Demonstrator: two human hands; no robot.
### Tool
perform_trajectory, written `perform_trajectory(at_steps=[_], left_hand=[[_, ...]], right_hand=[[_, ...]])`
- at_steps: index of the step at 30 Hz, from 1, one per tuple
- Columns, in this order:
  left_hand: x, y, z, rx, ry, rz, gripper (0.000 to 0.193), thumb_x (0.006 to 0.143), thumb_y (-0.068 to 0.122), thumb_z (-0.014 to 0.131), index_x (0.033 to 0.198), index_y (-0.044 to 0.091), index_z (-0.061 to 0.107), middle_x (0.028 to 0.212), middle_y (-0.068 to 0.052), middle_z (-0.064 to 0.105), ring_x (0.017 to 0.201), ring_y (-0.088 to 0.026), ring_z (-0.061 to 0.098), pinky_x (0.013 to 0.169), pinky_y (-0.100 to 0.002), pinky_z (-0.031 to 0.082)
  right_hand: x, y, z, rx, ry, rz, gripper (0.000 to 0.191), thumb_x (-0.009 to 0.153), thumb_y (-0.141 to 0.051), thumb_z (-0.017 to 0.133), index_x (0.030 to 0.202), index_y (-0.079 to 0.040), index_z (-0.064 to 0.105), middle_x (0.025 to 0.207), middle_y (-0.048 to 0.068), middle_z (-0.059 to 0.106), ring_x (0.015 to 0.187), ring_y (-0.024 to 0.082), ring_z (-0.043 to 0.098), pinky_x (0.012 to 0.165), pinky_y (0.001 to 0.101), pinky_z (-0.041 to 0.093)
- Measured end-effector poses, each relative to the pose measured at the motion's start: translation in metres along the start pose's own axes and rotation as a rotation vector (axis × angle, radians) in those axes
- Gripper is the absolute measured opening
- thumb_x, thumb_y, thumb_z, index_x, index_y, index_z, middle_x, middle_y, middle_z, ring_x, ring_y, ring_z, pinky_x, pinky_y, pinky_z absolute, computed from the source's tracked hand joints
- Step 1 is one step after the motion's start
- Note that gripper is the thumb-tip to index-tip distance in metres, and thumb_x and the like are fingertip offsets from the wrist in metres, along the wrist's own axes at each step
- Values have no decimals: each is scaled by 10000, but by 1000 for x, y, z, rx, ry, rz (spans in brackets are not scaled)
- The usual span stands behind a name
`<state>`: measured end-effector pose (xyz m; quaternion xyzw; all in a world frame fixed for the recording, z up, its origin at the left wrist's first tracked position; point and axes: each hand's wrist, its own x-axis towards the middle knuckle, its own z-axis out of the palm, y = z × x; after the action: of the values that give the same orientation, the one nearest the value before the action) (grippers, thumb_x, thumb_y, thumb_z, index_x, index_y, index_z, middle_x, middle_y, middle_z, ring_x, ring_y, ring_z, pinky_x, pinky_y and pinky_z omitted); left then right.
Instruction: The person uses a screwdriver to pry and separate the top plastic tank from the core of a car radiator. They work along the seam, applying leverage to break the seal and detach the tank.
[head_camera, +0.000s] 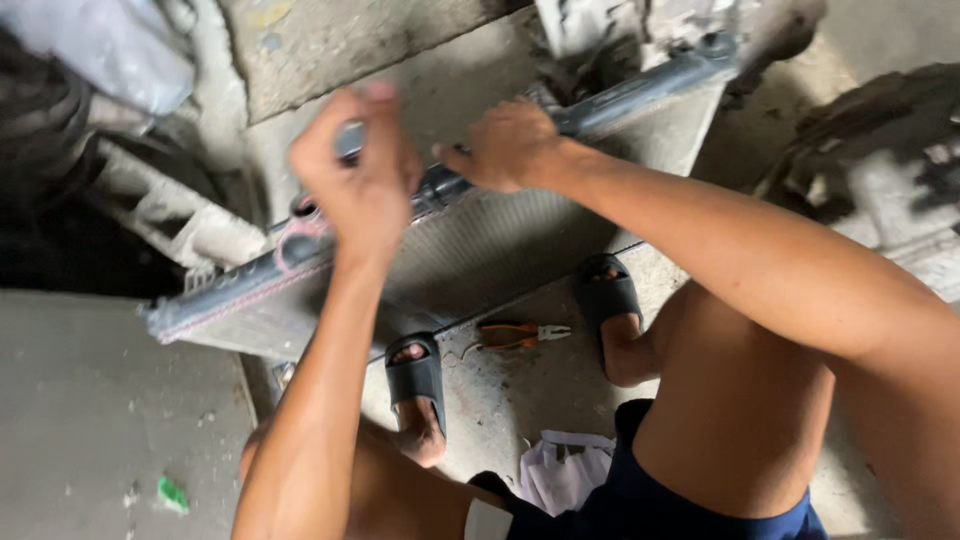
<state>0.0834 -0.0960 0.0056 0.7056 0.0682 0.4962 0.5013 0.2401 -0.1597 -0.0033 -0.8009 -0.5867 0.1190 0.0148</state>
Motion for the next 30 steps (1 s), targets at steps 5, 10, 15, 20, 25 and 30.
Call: perform_trajectory(at_steps=[5,10,15,20,25,30], left_hand=[[8,5,-3,-116,221,-55,382,1149,164,590,814,52,444,608,-21,467,453,-90,433,408,-281,319],[13,3,1,-75,274,-48,408,1138,181,584,781,68,422,582,-25,479,457,-96,438,415,-291,341],[7,-3,6,31,358,15,405,1146,200,564,788,61,436,586,-21,491,477,-91,456,435,-287,362],[5,0,15,93,406,86,395,1168,219,553,830,50,436,599,-21,482,466,-77,448,439,-253,358],[3,7,21,102,448,49,371,1156,233,544,846,61,435,605,-1,469,491,-92,484,471,-275,422],[2,4,22,75,482,50,355,1140,227,549,846,61,438,633,-1,470,479,-98,494,432,-280,415]], right_hand=[[1,1,-2,-20,-116,31,877,1055,-656,246,650,-47,730,798,188,727,1007,327,690,1126,482,388],[-1,-1,-3,-31,-103,46,881,1064,-660,234,621,-60,705,694,156,660,882,321,689,1080,481,422],[1,0,0,-50,-147,45,883,1072,-647,206,596,-82,690,574,117,603,714,281,681,1090,475,421],[2,2,3,-39,-133,40,883,1067,-652,216,592,-79,693,596,131,622,766,281,683,1092,475,417],[4,3,3,-27,-112,29,873,1061,-652,230,589,-80,691,609,133,627,789,286,674,1072,472,414],[5,2,0,-24,-165,61,872,1069,-654,221,604,-80,684,620,132,633,774,278,690,1104,453,408]])
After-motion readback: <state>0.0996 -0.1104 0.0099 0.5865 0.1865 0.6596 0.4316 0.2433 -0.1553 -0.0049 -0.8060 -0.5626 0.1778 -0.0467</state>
